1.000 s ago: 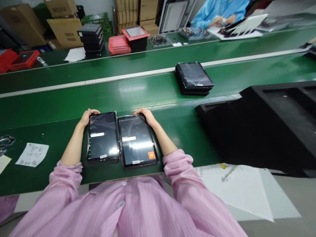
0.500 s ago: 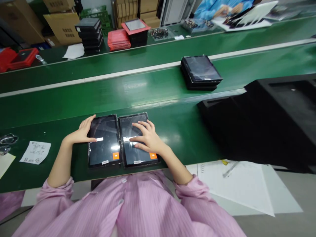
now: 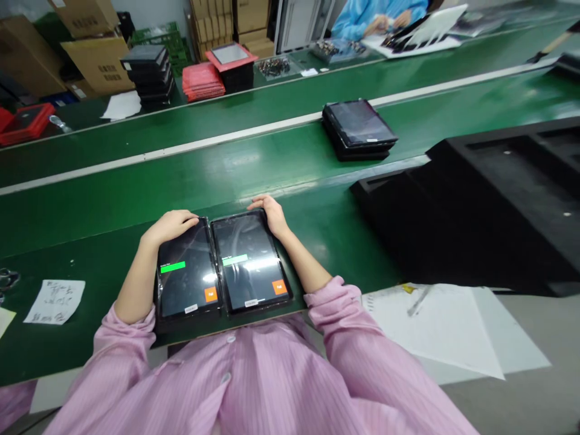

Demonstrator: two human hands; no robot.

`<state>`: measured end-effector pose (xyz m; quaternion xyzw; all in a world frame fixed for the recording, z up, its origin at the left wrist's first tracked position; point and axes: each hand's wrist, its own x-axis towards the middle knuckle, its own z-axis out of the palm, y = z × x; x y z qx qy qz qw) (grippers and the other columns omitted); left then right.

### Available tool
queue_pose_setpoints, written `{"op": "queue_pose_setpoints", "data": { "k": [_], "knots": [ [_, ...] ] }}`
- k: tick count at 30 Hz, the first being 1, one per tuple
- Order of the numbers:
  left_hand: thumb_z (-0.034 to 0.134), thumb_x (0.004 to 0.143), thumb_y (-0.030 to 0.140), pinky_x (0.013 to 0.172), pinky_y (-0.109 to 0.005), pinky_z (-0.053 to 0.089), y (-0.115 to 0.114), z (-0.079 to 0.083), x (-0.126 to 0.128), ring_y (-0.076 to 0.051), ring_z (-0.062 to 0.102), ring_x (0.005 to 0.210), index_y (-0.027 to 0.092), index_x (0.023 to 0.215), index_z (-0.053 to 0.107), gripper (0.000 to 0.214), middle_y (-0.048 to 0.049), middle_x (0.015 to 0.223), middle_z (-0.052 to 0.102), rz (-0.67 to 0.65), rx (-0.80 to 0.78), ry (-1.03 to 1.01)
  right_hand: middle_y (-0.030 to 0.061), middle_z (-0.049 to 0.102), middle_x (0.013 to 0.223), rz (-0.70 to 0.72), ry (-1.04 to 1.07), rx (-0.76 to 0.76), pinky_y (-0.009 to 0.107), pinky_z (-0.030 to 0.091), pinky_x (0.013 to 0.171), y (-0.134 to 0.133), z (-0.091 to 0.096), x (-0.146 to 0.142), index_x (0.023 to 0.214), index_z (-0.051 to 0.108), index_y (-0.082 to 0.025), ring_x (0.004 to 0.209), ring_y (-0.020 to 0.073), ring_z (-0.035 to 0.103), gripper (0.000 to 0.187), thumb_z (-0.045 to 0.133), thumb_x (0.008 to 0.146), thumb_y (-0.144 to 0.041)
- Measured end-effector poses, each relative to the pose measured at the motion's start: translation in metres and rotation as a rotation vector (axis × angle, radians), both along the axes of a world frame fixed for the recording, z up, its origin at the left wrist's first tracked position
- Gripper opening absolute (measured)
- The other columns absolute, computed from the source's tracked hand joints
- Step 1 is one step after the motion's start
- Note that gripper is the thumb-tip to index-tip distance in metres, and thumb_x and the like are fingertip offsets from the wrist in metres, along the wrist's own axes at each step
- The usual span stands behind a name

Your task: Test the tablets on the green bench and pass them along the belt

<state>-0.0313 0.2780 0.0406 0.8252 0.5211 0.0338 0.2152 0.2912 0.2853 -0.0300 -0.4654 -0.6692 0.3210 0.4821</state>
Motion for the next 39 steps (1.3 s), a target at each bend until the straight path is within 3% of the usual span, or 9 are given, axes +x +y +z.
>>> {"op": "queue_pose_setpoints", "data": {
  "k": [4, 7, 10, 16, 19, 22, 29, 36, 39],
  "knots": [
    [0.039, 0.097, 0.043, 0.096, -0.047, 0.044, 0.001, -0.005, -0.001, -0.033, 0.070, 0.096, 0.024, 0.085, 0.080, 0.046, -0.0092, 0.097, 0.079, 0.093, 0.060, 0.036, 0.0084, 0.069, 0.112, 0.072, -0.217, 0.103, 0.047, 0.043, 0.104, -0.004, 0.004, 0.008, 0.078, 0.080, -0.025, 0.109, 0.0262, 0.059, 0.073, 0.027, 0.096, -0.071],
    [0.062, 0.085, 0.052, 0.111, -0.056, 0.030, 0.002, -0.006, -0.009, -0.035, 0.067, 0.107, 0.031, 0.104, 0.078, 0.033, -0.0066, 0.109, 0.077, 0.050, 0.005, -0.006, 0.0081, 0.070, 0.112, 0.166, -0.283, 0.144, 0.048, 0.042, 0.103, -0.006, 0.014, 0.013, 0.073, 0.080, -0.026, 0.108, 0.0267, 0.060, 0.070, 0.031, 0.097, -0.068],
    [0.078, 0.067, 0.061, 0.117, -0.064, 0.015, 0.003, -0.005, -0.011, -0.039, 0.062, 0.119, 0.035, 0.121, 0.072, 0.060, -0.0058, 0.124, 0.072, -0.002, -0.083, -0.021, 0.0080, 0.070, 0.116, 0.259, -0.262, 0.143, 0.048, 0.042, 0.103, -0.008, 0.019, 0.017, 0.069, 0.080, -0.025, 0.110, 0.0272, 0.060, 0.070, 0.030, 0.099, -0.065],
    [0.043, 0.096, 0.051, 0.115, -0.059, 0.027, 0.005, -0.010, -0.003, -0.033, 0.070, 0.101, 0.028, 0.090, 0.081, 0.045, -0.0072, 0.103, 0.079, 0.112, -0.007, -0.031, 0.0083, 0.068, 0.118, 0.085, -0.368, 0.141, 0.050, 0.038, 0.105, -0.009, 0.016, 0.019, 0.092, 0.082, -0.028, 0.111, 0.0272, 0.057, 0.063, 0.029, 0.100, -0.061],
    [0.060, 0.087, 0.055, 0.119, -0.064, 0.013, 0.005, -0.010, -0.008, -0.034, 0.067, 0.108, 0.031, 0.107, 0.078, 0.036, -0.0062, 0.112, 0.077, 0.032, -0.029, -0.021, 0.0066, 0.070, 0.112, 0.172, -0.460, 0.170, 0.053, 0.032, 0.108, -0.010, 0.019, 0.020, 0.080, 0.082, -0.029, 0.108, 0.0265, 0.058, 0.057, 0.034, 0.101, -0.053],
    [0.078, 0.069, 0.062, 0.118, -0.068, 0.004, 0.004, -0.006, -0.015, -0.037, 0.061, 0.121, 0.035, 0.127, 0.068, 0.065, -0.0067, 0.127, 0.071, -0.030, -0.126, -0.023, 0.0059, 0.070, 0.109, 0.263, -0.387, 0.196, 0.050, 0.037, 0.105, -0.012, 0.023, 0.022, 0.072, 0.080, -0.027, 0.104, 0.0255, 0.062, 0.057, 0.036, 0.101, -0.049],
    [0.041, 0.097, 0.049, 0.117, -0.071, 0.001, 0.004, -0.007, -0.010, -0.036, 0.063, 0.118, 0.031, 0.101, 0.078, 0.042, -0.0052, 0.118, 0.075, 0.118, -0.158, -0.103, 0.0060, 0.071, 0.102, 0.030, -0.349, 0.212, 0.047, 0.042, 0.098, -0.008, 0.015, 0.025, 0.075, 0.081, -0.027, 0.100, 0.0257, 0.063, 0.056, 0.036, 0.099, -0.048],
    [0.055, 0.089, 0.053, 0.117, -0.070, 0.002, 0.003, -0.006, -0.013, -0.036, 0.062, 0.119, 0.032, 0.120, 0.071, 0.041, -0.0063, 0.123, 0.072, 0.020, -0.136, -0.076, 0.0054, 0.071, 0.108, 0.117, -0.428, 0.244, 0.049, 0.039, 0.100, -0.011, 0.018, 0.022, 0.074, 0.081, -0.028, 0.102, 0.0252, 0.062, 0.052, 0.038, 0.099, -0.045],
    [0.040, 0.095, 0.057, 0.117, -0.060, 0.022, 0.001, -0.004, -0.014, -0.034, 0.061, 0.120, 0.030, 0.116, 0.072, 0.047, -0.0056, 0.123, 0.071, 0.050, -0.141, -0.074, 0.0067, 0.071, 0.111, 0.078, -0.358, 0.224, 0.048, 0.040, 0.102, -0.011, 0.021, 0.022, 0.083, 0.081, -0.026, 0.105, 0.0256, 0.062, 0.052, 0.037, 0.100, -0.049]
  ]
}}
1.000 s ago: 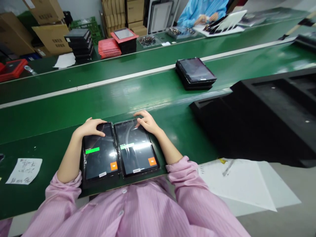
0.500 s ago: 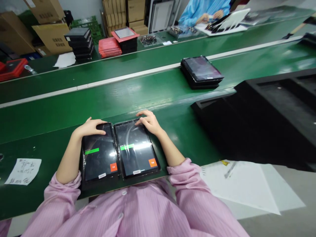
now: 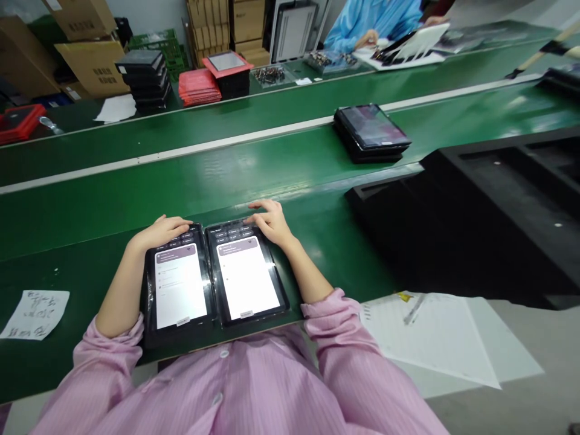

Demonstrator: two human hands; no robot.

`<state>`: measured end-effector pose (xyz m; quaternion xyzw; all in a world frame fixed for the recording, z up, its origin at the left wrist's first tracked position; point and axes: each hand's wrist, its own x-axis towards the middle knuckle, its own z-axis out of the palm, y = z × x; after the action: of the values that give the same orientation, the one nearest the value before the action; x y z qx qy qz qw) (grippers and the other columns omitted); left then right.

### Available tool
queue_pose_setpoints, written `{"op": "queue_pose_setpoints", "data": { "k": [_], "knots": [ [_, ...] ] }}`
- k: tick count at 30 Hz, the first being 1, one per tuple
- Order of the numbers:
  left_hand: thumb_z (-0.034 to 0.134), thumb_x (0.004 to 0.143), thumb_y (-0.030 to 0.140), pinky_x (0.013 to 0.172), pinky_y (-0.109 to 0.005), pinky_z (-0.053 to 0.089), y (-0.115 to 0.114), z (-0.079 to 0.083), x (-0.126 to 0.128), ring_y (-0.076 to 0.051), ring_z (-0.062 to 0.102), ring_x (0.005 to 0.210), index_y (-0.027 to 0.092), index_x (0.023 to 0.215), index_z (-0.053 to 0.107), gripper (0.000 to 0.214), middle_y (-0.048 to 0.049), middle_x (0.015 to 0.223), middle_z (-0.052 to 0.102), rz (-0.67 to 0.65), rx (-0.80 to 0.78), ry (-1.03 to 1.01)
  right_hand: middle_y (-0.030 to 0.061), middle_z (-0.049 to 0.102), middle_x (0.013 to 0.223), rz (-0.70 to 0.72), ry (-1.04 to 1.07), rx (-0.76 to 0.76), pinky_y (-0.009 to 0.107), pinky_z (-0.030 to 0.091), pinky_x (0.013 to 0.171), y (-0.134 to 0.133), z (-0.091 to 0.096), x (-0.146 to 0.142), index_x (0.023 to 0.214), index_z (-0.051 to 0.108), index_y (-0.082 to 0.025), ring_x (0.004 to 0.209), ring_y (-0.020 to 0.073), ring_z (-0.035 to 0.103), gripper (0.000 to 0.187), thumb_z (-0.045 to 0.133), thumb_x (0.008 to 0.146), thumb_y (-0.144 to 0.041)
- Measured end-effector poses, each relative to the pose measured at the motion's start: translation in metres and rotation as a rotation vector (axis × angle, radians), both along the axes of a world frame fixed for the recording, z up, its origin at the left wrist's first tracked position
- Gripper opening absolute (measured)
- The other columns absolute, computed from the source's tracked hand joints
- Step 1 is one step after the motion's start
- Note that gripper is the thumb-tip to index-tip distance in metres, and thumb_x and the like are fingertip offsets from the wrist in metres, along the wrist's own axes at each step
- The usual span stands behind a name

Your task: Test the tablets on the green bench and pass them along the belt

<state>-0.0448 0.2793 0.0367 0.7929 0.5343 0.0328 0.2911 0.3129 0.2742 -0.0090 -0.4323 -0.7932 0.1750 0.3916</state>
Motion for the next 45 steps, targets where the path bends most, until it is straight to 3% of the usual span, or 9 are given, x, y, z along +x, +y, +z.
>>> {"op": "queue_pose_setpoints", "data": {
  "k": [4, 11, 20, 27, 33, 35, 37, 40, 45],
  "knots": [
    [0.029, 0.096, 0.064, 0.090, -0.043, 0.050, -0.002, 0.008, 0.005, -0.033, 0.068, 0.098, 0.025, 0.089, 0.074, 0.060, -0.0084, 0.101, 0.075, 0.095, 0.006, 0.107, 0.0088, 0.071, 0.104, -0.138, 0.246, -0.146, 0.041, 0.049, 0.093, 0.006, -0.005, 0.002, 0.101, 0.076, -0.022, 0.100, 0.0246, 0.065, 0.057, 0.033, 0.099, -0.059],
    [0.030, 0.090, 0.074, 0.083, -0.037, 0.047, -0.006, 0.036, 0.010, -0.031, 0.068, 0.095, 0.021, 0.084, 0.069, 0.066, -0.0088, 0.099, 0.075, 0.170, -0.114, 0.219, 0.0057, 0.066, 0.081, -0.201, 0.371, -0.580, 0.030, 0.051, 0.064, 0.017, -0.025, 0.000, 0.100, 0.070, -0.015, 0.074, 0.0192, 0.062, 0.061, 0.046, 0.087, -0.070],
    [0.049, 0.080, 0.076, 0.077, -0.034, 0.048, -0.003, 0.040, -0.010, -0.028, 0.067, 0.094, 0.022, 0.100, 0.062, 0.059, -0.0063, 0.102, 0.072, 0.106, -0.158, 0.227, 0.0027, 0.064, 0.077, -0.193, 0.303, -0.583, 0.029, 0.047, 0.071, 0.018, -0.018, -0.002, 0.090, 0.067, -0.016, 0.070, 0.0162, 0.058, 0.044, 0.043, 0.094, -0.053],
    [0.044, 0.079, 0.078, 0.079, -0.035, 0.048, -0.001, 0.040, -0.011, -0.027, 0.067, 0.092, 0.022, 0.098, 0.063, 0.062, -0.0051, 0.099, 0.072, 0.100, -0.174, 0.204, 0.0018, 0.057, 0.067, -0.153, 0.065, -0.506, 0.029, 0.036, 0.070, 0.012, -0.005, -0.003, 0.064, 0.054, -0.019, 0.070, 0.0168, 0.052, 0.044, 0.041, 0.095, -0.048],
    [0.040, 0.081, 0.078, 0.084, -0.039, 0.051, 0.001, 0.037, -0.013, -0.029, 0.069, 0.092, 0.022, 0.096, 0.064, 0.062, -0.0063, 0.095, 0.074, 0.071, -0.173, 0.231, -0.0022, 0.049, 0.062, -0.119, 0.105, -0.558, 0.028, 0.030, 0.065, 0.012, -0.001, -0.003, 0.061, 0.046, -0.020, 0.065, 0.0135, 0.046, 0.044, 0.042, 0.092, -0.051],
    [0.039, 0.084, 0.073, 0.103, -0.051, 0.044, -0.001, 0.034, -0.009, -0.032, 0.068, 0.103, 0.021, 0.104, 0.065, 0.061, -0.0092, 0.108, 0.074, 0.061, -0.163, 0.267, -0.0028, 0.048, 0.061, -0.130, 0.149, -0.580, 0.028, 0.030, 0.065, 0.012, -0.003, -0.004, 0.062, 0.049, -0.019, 0.065, 0.0133, 0.045, 0.044, 0.044, 0.090, -0.053],
    [0.036, 0.089, 0.067, 0.118, -0.065, 0.018, -0.005, 0.032, -0.001, -0.036, 0.059, 0.124, 0.022, 0.123, 0.062, 0.062, -0.0120, 0.129, 0.068, 0.035, -0.099, 0.298, -0.0029, 0.049, 0.061, -0.142, 0.214, -0.612, 0.027, 0.031, 0.065, 0.013, -0.006, -0.005, 0.065, 0.056, -0.018, 0.066, 0.0134, 0.046, 0.045, 0.047, 0.088, -0.057],
    [0.029, 0.094, 0.060, 0.116, -0.069, -0.013, -0.015, 0.033, 0.019, -0.037, 0.039, 0.144, 0.021, 0.148, 0.045, 0.068, -0.0136, 0.153, 0.048, -0.022, -0.010, 0.349, -0.0026, 0.051, 0.062, -0.146, 0.355, -0.669, 0.027, 0.033, 0.065, 0.016, -0.010, -0.008, 0.069, 0.062, -0.017, 0.065, 0.0134, 0.047, 0.052, 0.051, 0.083, -0.066],
    [0.020, 0.096, 0.050, 0.116, -0.067, -0.016, -0.021, 0.036, 0.038, -0.036, 0.033, 0.148, 0.006, 0.156, 0.031, 0.075, -0.0172, 0.155, 0.041, 0.031, -0.069, 0.528, -0.0046, 0.047, 0.060, -0.053, 0.566, -0.714, 0.025, 0.033, 0.063, 0.019, -0.004, -0.008, 0.062, 0.055, -0.018, 0.062, 0.0112, 0.044, 0.060, 0.061, 0.070, -0.077]
  ]
}}
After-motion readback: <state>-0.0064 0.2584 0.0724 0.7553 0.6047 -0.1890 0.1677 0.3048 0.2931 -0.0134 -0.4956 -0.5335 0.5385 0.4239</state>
